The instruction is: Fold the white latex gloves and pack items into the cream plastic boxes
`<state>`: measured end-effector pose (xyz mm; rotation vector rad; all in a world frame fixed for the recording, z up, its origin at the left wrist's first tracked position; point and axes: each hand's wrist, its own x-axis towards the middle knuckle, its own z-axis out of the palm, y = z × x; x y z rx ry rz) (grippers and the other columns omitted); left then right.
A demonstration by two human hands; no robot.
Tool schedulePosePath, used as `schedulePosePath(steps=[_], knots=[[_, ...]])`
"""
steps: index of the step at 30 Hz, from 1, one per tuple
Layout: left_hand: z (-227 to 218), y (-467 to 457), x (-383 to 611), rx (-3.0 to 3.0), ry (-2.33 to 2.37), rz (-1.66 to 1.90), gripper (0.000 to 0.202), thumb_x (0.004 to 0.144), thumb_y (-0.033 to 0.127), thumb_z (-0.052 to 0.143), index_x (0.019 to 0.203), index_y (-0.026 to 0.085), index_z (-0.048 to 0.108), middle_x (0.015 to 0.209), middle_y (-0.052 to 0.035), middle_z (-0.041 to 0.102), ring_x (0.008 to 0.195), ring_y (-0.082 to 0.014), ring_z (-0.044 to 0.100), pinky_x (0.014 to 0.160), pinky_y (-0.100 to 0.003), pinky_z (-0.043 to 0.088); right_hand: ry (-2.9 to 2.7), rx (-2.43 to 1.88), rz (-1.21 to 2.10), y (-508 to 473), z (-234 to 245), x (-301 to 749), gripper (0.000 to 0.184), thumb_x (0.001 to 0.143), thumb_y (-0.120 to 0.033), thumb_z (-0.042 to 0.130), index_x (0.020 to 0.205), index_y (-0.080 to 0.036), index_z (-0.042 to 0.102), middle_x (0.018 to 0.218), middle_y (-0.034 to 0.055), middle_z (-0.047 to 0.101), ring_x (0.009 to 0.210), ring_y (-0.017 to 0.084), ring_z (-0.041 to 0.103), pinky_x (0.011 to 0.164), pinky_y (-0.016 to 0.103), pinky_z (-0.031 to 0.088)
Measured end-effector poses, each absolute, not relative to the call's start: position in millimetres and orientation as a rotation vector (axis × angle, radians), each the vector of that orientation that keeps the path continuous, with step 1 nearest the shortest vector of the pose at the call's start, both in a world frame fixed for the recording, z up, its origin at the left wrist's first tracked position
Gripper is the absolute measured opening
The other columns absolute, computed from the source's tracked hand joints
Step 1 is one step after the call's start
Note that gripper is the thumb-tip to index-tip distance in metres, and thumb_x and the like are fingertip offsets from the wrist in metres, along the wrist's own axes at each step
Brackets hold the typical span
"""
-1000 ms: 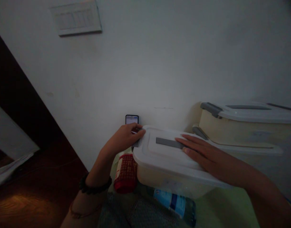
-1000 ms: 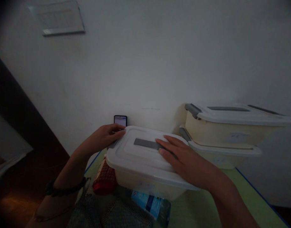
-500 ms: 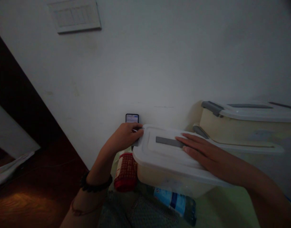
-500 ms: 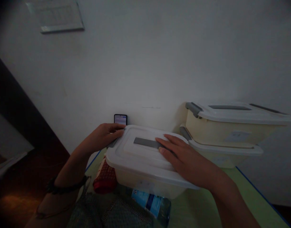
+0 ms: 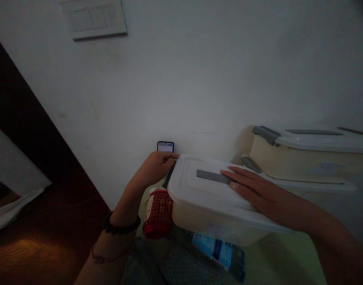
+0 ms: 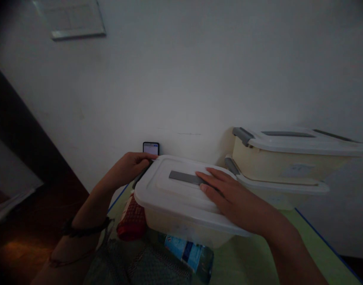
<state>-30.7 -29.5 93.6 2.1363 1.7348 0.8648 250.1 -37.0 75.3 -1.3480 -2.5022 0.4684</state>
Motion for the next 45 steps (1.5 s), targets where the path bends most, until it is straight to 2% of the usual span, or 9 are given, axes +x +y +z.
schedulePosePath(steps=[4,14,19,22,25,29,34,37,45], knots=[[91,-27,-31,2.100,1.764,0.867,0.042,0.081,0.028,0.040,0.110,0.014,0.067,0.076,-0.0047,0.073,0.064,-0.0165,0.063,0.062,-0.027,0.049,-2.500,-1.335,0.475,-37,75,252,0.060,0.089,-0.059,0.028,0.139,-0.027,0.040,0.148,0.0021,0.035,0.138,0.026,0.025,0.113,0.051,0.018],[88,-24,-33,2.127,1.623,0.899,0.037,0.083,0.028,0.043,0.107,0.012,0.066,0.096,-0.0087,0.073,0.083,-0.0198,0.066,0.077,-0.032,0.050,-2.538,-1.343,0.478,-37,79,250,0.062,0.091,-0.058,0.023,0.141,-0.024,0.037,0.149,0.0020,0.033,0.139,0.023,0.022,0.114,0.048,0.015],[96,-30,-31,2.077,1.620,0.927,0.037,0.086,0.035,0.044,0.106,0.013,0.067,0.100,-0.0074,0.072,0.089,-0.0210,0.066,0.081,-0.030,0.049,-2.526,-1.365,0.358,-42,81,247,0.059,0.091,-0.056,0.026,0.137,-0.024,0.044,0.147,0.0064,0.037,0.136,0.025,0.029,0.113,0.048,0.021],[100,-37,-29,2.114,1.619,0.988,0.041,0.087,0.043,0.046,0.112,0.016,0.064,0.112,-0.0072,0.069,0.100,-0.0225,0.063,0.088,-0.031,0.047,-2.511,-1.319,0.211,-47,80,242,0.052,0.093,-0.049,0.028,0.133,-0.022,0.050,0.144,0.0091,0.041,0.134,0.026,0.033,0.111,0.049,0.024],[103,-44,-22,2.195,1.613,0.999,0.045,0.086,0.048,0.047,0.118,0.020,0.061,0.120,-0.0063,0.064,0.109,-0.0241,0.059,0.093,-0.033,0.044,-2.507,-1.203,0.153,-50,81,236,0.047,0.094,-0.041,0.032,0.128,-0.017,0.053,0.136,0.0112,0.049,0.126,0.024,0.042,0.108,0.044,0.032],[103,-48,-14,2.339,1.425,0.804,0.044,0.090,0.047,0.042,0.123,0.022,0.057,0.126,-0.0019,0.061,0.114,-0.0210,0.056,0.100,-0.032,0.040,-2.473,-1.120,0.177,-51,84,228,0.034,0.094,-0.033,0.038,0.118,-0.020,0.058,0.112,0.0082,0.058,0.104,0.020,0.053,0.094,0.039,0.044],[102,-46,-15,2.467,1.295,0.554,0.042,0.090,0.044,0.044,0.124,0.022,0.055,0.136,-0.0009,0.053,0.127,-0.0198,0.044,0.110,-0.035,0.029,-2.384,-1.177,0.222,-48,83,224,0.028,0.093,-0.029,0.041,0.112,-0.020,0.059,0.103,0.0068,0.058,0.098,0.019,0.053,0.092,0.037,0.042],[101,-45,-17,2.499,1.274,0.508,0.041,0.091,0.040,0.042,0.126,0.021,0.054,0.139,-0.0018,0.049,0.130,-0.0197,0.040,0.112,-0.037,0.026,-2.346,-1.280,0.158,-48,82,222,0.029,0.093,-0.035,0.040,0.106,-0.018,0.060,0.101,0.0084,0.059,0.097,0.022,0.053,0.090,0.040,0.041],[104,-47,-14,2.559,1.220,0.517,0.038,0.092,0.033,0.041,0.125,0.020,0.053,0.138,-0.0030,0.049,0.132,-0.0189,0.037,0.113,-0.041,0.023,-2.314,-1.426,0.058,-47,86,221,0.035,0.095,-0.040,0.032,0.079,-0.018,0.053,0.082,0.0076,0.062,0.080,0.022,0.056,0.074,0.037,0.042]])
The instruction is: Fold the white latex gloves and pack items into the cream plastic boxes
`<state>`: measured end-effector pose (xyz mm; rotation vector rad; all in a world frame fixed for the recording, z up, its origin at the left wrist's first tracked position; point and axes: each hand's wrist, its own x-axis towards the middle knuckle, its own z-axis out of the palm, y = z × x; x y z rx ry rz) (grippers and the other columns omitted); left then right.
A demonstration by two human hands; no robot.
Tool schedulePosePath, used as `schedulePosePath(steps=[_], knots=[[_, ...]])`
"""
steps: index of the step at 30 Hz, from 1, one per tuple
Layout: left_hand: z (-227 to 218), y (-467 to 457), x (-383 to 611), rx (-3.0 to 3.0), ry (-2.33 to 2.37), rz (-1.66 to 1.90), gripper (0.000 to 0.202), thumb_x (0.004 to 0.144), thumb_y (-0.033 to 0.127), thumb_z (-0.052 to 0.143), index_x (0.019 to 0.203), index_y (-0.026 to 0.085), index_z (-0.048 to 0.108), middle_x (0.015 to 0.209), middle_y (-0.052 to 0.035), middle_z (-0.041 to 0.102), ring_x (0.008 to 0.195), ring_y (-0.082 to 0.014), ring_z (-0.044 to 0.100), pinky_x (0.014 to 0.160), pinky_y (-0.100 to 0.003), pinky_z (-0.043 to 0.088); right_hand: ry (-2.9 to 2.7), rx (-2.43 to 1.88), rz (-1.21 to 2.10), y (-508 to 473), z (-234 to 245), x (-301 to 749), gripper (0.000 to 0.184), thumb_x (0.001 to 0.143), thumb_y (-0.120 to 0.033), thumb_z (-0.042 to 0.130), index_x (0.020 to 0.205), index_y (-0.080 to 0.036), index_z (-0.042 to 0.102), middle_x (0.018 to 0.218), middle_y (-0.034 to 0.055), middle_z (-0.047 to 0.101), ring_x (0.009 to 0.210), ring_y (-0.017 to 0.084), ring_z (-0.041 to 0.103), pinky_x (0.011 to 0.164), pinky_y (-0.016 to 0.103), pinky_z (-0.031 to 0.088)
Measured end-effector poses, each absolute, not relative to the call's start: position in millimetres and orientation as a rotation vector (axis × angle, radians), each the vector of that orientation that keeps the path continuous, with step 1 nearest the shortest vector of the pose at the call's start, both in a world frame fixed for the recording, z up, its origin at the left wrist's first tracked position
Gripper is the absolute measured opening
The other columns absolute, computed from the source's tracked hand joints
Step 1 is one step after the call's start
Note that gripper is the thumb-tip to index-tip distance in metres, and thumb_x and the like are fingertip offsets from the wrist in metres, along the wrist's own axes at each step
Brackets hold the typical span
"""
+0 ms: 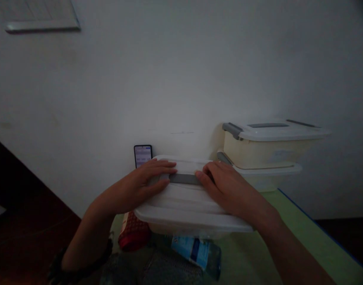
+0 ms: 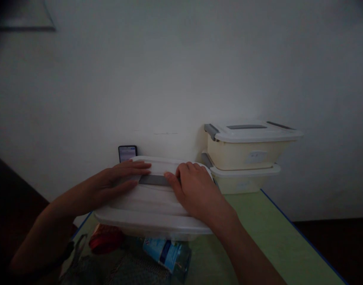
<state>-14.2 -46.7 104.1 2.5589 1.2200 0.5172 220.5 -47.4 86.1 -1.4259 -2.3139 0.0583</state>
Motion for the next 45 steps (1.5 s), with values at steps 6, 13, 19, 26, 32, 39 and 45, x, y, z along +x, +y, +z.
schedulePosePath(steps=[6,13,19,26,32,39,45], knots=[[103,-46,-15,2.570,1.186,0.532,0.037,0.092,0.030,0.040,0.125,0.020,0.052,0.139,-0.0037,0.048,0.132,-0.0185,0.036,0.114,-0.041,0.021,-2.342,-1.425,0.011,-43,87,223,0.036,0.096,-0.040,0.031,0.076,-0.018,0.052,0.079,0.0066,0.061,0.077,0.021,0.056,0.073,0.035,0.041],[102,-44,-13,2.578,1.180,0.534,0.039,0.091,0.028,0.039,0.126,0.018,0.050,0.138,-0.0059,0.048,0.132,-0.0189,0.036,0.113,-0.042,0.022,-2.374,-1.453,-0.035,-39,84,224,0.041,0.095,-0.043,0.029,0.078,-0.019,0.057,0.082,0.0072,0.063,0.078,0.022,0.058,0.074,0.036,0.041],[102,-44,-11,2.556,1.195,0.514,0.039,0.090,0.027,0.038,0.125,0.017,0.051,0.138,-0.0062,0.049,0.133,-0.0196,0.035,0.114,-0.043,0.020,-2.387,-1.428,-0.016,-37,80,226,0.041,0.095,-0.041,0.030,0.078,-0.019,0.059,0.083,0.0075,0.063,0.080,0.021,0.059,0.077,0.036,0.042],[103,-43,-11,2.549,1.192,0.522,0.038,0.090,0.026,0.039,0.124,0.019,0.051,0.138,-0.0057,0.048,0.132,-0.0199,0.035,0.113,-0.044,0.021,-2.375,-1.384,-0.013,-35,80,227,0.040,0.095,-0.040,0.032,0.075,-0.018,0.059,0.080,0.0067,0.062,0.077,0.020,0.057,0.074,0.034,0.042],[103,-44,-11,2.553,1.190,0.531,0.035,0.090,0.027,0.040,0.122,0.022,0.053,0.137,-0.0051,0.050,0.132,-0.0225,0.037,0.111,-0.047,0.025,-2.367,-1.372,0.019,-37,81,227,0.039,0.095,-0.041,0.033,0.073,-0.018,0.056,0.078,0.0061,0.060,0.075,0.019,0.056,0.071,0.033,0.041],[100,-45,-13,2.566,1.168,0.550,0.035,0.091,0.026,0.040,0.124,0.024,0.051,0.139,-0.0033,0.048,0.132,-0.0196,0.036,0.112,-0.044,0.024,-2.324,-1.284,0.173,-32,79,231,0.044,0.095,-0.043,0.029,0.069,-0.018,0.054,0.073,0.0042,0.057,0.070,0.017,0.053,0.068,0.031,0.040],[101,-45,-12,2.553,1.175,0.571,0.035,0.090,0.026,0.041,0.123,0.022,0.052,0.138,-0.0046,0.049,0.131,-0.0197,0.037,0.112,-0.043,0.024,-2.198,-1.159,0.489,-25,79,236,0.038,0.095,-0.039,0.032,0.066,-0.020,0.047,0.068,0.0004,0.052,0.065,0.015,0.050,0.064,0.028,0.039]])
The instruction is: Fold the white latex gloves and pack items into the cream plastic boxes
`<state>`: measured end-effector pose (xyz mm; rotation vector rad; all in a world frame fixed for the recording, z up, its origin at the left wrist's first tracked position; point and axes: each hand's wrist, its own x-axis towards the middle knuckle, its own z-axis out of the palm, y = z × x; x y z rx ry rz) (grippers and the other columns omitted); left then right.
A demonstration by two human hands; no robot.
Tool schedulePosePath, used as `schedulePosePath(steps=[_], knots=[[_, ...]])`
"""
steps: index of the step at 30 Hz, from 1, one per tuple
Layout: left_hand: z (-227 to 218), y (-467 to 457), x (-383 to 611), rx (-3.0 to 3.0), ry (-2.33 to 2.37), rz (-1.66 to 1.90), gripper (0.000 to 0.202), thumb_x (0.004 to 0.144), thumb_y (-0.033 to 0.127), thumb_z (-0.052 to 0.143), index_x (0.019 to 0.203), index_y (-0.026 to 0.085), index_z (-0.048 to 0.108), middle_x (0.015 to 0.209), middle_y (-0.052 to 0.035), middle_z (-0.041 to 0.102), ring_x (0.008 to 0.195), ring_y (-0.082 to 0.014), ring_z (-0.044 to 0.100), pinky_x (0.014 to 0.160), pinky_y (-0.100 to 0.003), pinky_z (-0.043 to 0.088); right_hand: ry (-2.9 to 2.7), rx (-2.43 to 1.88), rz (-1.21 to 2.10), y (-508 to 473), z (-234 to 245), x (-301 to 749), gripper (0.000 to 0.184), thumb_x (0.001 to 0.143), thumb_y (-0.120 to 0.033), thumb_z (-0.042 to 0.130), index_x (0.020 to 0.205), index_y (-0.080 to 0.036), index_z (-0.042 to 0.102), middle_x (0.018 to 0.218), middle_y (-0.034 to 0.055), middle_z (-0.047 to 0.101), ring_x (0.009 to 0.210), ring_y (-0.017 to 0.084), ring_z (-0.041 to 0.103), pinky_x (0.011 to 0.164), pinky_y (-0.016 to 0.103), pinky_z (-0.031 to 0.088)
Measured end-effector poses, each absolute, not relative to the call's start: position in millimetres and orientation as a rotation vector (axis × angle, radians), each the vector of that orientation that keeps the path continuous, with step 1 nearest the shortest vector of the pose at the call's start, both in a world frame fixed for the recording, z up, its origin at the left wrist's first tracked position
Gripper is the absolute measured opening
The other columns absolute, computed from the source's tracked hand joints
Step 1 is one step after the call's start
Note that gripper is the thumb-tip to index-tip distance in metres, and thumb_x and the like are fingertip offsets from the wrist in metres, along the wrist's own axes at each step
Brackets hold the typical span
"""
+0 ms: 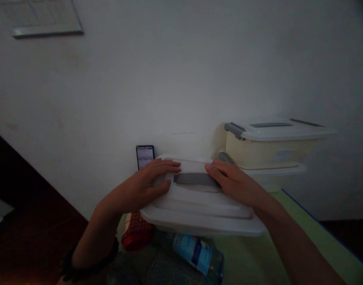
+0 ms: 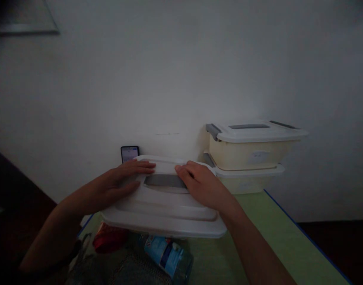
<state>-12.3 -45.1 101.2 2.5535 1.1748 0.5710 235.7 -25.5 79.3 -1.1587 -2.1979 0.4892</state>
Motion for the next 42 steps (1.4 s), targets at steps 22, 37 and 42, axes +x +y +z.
schedulePosePath(steps=[22,37,42], knots=[[102,-51,-10,2.583,1.146,0.677,0.032,0.089,0.033,0.049,0.119,0.023,0.054,0.134,-0.0041,0.052,0.128,-0.0192,0.042,0.111,-0.040,0.030,-2.168,-1.108,0.639,-42,90,236,0.038,0.089,-0.046,0.043,0.062,-0.020,0.043,0.059,-0.0045,0.037,0.055,0.011,0.036,0.050,0.024,0.029],[106,-52,0,2.451,1.180,1.111,0.028,0.091,0.033,0.047,0.112,0.020,0.059,0.130,-0.0060,0.056,0.127,-0.0199,0.043,0.112,-0.041,0.027,-2.189,-1.140,0.170,-39,88,239,0.013,0.080,-0.029,0.059,0.073,-0.021,0.052,0.067,-0.0019,0.052,0.064,0.014,0.047,0.058,0.026,0.032],[108,-53,-4,2.206,1.278,1.222,0.032,0.090,0.039,0.046,0.112,0.019,0.059,0.136,-0.0070,0.049,0.127,-0.0216,0.043,0.109,-0.038,0.031,-2.127,-1.131,0.195,-37,91,244,0.013,0.078,-0.028,0.061,0.071,-0.020,0.052,0.061,-0.0039,0.048,0.058,0.012,0.044,0.057,0.026,0.031]])
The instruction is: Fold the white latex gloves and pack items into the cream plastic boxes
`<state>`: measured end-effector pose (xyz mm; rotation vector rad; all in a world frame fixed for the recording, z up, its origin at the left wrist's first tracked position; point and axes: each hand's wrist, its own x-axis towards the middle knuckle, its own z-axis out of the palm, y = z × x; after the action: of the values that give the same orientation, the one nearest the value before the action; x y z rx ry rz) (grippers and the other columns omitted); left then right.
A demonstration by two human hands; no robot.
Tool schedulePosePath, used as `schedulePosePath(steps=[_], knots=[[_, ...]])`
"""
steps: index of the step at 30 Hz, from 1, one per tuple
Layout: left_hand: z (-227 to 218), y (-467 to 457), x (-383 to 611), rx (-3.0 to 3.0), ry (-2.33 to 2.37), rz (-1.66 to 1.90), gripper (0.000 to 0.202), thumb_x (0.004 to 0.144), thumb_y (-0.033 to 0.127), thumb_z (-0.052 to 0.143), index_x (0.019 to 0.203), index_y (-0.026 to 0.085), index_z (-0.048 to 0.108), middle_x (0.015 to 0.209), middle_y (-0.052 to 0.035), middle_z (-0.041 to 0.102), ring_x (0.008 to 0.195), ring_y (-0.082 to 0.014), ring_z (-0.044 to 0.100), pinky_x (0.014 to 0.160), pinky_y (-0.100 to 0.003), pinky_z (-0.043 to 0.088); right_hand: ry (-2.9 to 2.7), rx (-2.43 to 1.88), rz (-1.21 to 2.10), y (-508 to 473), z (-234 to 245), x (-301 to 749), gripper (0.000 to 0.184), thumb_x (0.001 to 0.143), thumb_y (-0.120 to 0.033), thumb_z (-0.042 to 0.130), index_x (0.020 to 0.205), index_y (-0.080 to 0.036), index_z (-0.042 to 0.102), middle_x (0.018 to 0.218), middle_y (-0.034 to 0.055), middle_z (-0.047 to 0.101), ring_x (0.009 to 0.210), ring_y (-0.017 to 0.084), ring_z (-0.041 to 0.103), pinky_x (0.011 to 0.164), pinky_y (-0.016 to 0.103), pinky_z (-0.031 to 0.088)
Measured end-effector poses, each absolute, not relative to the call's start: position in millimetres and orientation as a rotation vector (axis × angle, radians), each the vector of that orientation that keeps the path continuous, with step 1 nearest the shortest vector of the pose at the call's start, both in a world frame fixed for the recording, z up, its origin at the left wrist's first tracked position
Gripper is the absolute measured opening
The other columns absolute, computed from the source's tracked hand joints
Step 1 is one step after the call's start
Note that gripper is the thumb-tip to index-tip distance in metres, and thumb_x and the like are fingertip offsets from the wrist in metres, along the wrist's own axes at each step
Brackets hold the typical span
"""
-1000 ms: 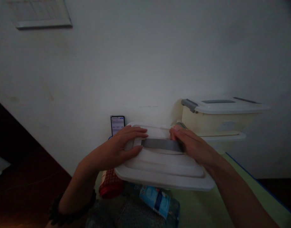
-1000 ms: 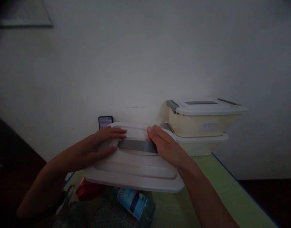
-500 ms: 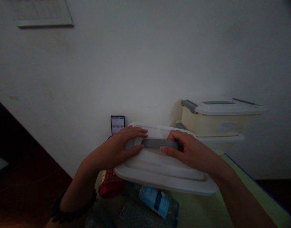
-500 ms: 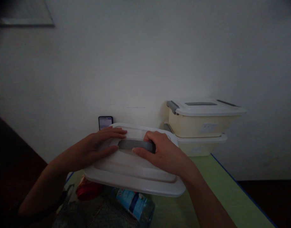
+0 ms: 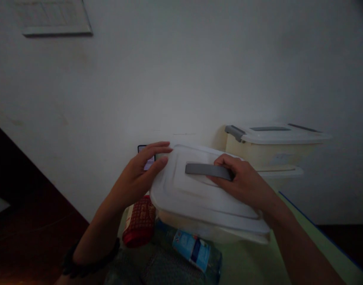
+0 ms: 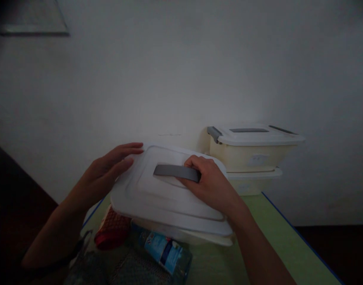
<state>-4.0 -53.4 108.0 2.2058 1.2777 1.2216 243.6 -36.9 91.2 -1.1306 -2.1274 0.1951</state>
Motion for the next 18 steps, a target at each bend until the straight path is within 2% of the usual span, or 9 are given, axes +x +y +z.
schedulePosePath(steps=[2,5,8,10,13,15,18], knots=[[105,-52,-5,2.111,1.296,1.198,0.040,0.091,0.043,0.043,0.122,0.020,0.052,0.141,-0.0076,0.043,0.127,-0.0233,0.043,0.108,-0.039,0.033,-2.126,-1.130,0.203,-37,92,244,0.013,0.077,-0.028,0.061,0.071,-0.020,0.053,0.061,-0.0040,0.049,0.057,0.012,0.044,0.056,0.026,0.031],[97,-46,-4,1.963,1.265,1.195,0.051,0.095,0.047,0.025,0.137,0.019,0.036,0.143,-0.0109,0.042,0.127,-0.0256,0.043,0.103,-0.042,0.039,-2.072,-1.155,0.259,-36,91,246,0.013,0.078,-0.029,0.061,0.073,-0.020,0.053,0.061,-0.0043,0.049,0.056,0.012,0.043,0.054,0.025,0.032],[89,-37,-1,2.024,1.200,1.137,0.049,0.095,0.043,0.022,0.132,0.019,0.044,0.134,-0.0088,0.053,0.126,-0.0263,0.044,0.103,-0.043,0.039,-1.942,-1.173,0.372,-33,90,251,0.014,0.080,-0.032,0.059,0.075,-0.021,0.052,0.063,-0.0041,0.050,0.058,0.012,0.045,0.054,0.024,0.033],[85,-32,1,2.097,1.178,1.035,0.041,0.093,0.039,0.032,0.123,0.022,0.053,0.124,-0.0065,0.061,0.121,-0.0263,0.050,0.101,-0.043,0.042,-1.900,-1.183,0.423,-31,89,254,0.015,0.080,-0.033,0.058,0.075,-0.021,0.051,0.065,-0.0038,0.050,0.060,0.012,0.046,0.055,0.024,0.034],[82,-30,1,2.112,1.207,0.947,0.036,0.086,0.035,0.046,0.117,0.021,0.057,0.117,-0.0085,0.064,0.111,-0.0264,0.056,0.095,-0.043,0.046,-1.932,-1.213,0.443,-29,91,259,0.017,0.080,-0.035,0.059,0.074,-0.020,0.052,0.065,-0.0035,0.050,0.060,0.013,0.046,0.055,0.024,0.034],[82,-30,-1,2.032,1.261,0.895,0.041,0.081,0.035,0.052,0.118,0.018,0.055,0.112,-0.0113,0.065,0.102,-0.0260,0.061,0.084,-0.040,0.051,-1.975,-1.236,0.441,-30,93,263,0.019,0.080,-0.038,0.058,0.075,-0.020,0.054,0.065,-0.0032,0.050,0.060,0.013,0.045,0.054,0.024,0.033],[82,-29,-6,1.826,1.314,0.772,0.046,0.077,0.037,0.055,0.117,0.014,0.056,0.097,-0.0110,0.068,0.076,-0.0217,0.064,0.056,-0.030,0.053,-2.024,-1.278,0.409,-31,96,269,0.021,0.080,-0.040,0.057,0.076,-0.020,0.055,0.066,-0.0023,0.052,0.060,0.013,0.046,0.054,0.024,0.033]])
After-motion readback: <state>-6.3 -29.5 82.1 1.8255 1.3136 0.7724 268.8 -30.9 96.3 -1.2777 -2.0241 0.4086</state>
